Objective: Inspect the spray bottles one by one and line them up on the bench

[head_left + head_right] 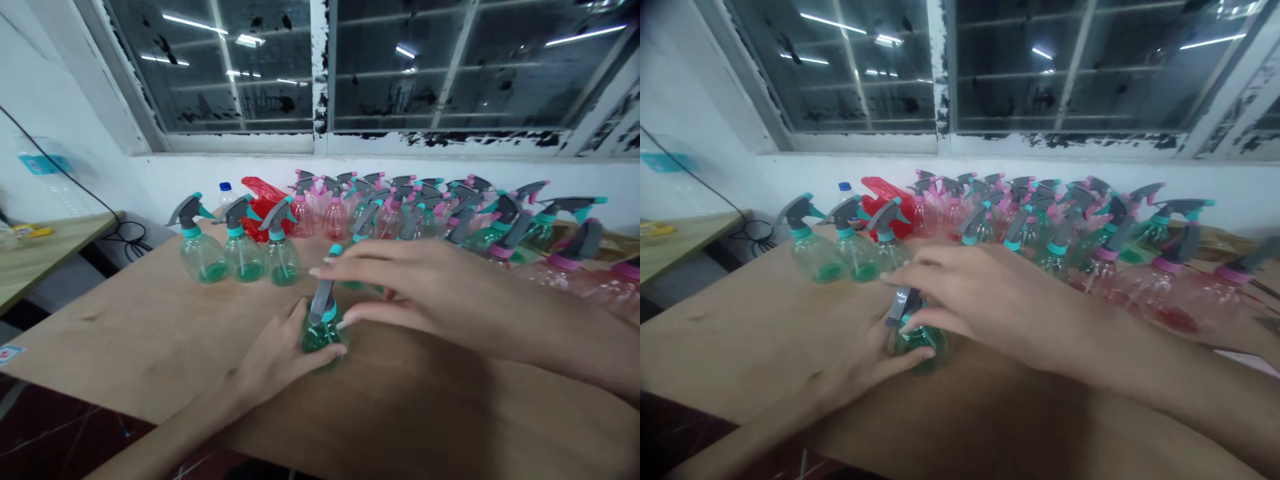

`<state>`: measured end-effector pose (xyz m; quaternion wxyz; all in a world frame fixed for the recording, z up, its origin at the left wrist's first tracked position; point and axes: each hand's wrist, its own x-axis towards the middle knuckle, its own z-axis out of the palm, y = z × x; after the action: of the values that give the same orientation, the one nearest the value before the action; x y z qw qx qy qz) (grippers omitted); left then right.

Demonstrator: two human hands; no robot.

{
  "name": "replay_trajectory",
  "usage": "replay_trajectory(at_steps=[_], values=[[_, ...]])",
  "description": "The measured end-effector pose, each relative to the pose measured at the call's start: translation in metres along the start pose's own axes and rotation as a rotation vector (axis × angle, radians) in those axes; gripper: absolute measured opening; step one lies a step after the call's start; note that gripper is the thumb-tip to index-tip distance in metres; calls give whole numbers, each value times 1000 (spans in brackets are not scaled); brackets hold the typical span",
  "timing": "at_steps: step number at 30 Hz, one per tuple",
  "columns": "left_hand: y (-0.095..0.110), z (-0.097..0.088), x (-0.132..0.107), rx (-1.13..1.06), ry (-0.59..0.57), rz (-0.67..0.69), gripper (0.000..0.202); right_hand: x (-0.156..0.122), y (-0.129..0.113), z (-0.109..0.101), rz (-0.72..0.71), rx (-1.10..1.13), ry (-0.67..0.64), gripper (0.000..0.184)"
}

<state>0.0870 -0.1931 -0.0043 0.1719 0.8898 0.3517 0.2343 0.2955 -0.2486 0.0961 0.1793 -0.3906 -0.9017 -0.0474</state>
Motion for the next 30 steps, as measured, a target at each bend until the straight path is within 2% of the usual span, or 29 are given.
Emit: replay_trajectory(at_steps=[3,6,8,10,11,14,18,23,27,30], values=[[6,4,7,-35,-75,-44,51,-40,9,12,247,-3,115,37],[13,12,17,-87,-118,-48,49,-75,25,44,472,81,67,40],[18,20,23,-151,-117,-37,48,-90,35,72,572,161,8,54],[23,29,29,-209,-115,-14,48,-99,43,97,626,270,-31,78],[25,33,32,-229,-127,1,49,-101,45,108,639,336,-44,89],[32,42,42,-268,-185,54,55,-104,46,126,638,495,-15,102],[41,45,55,-249,-195,85,56,-101,43,131,574,584,54,99],[54,37,72,-283,-30,147,68,-95,44,133,502,631,108,97],[60,33,84,-346,-45,181,56,-92,47,132,493,670,111,100],[61,36,89,-384,-52,196,46,-91,47,133,521,644,92,96]])
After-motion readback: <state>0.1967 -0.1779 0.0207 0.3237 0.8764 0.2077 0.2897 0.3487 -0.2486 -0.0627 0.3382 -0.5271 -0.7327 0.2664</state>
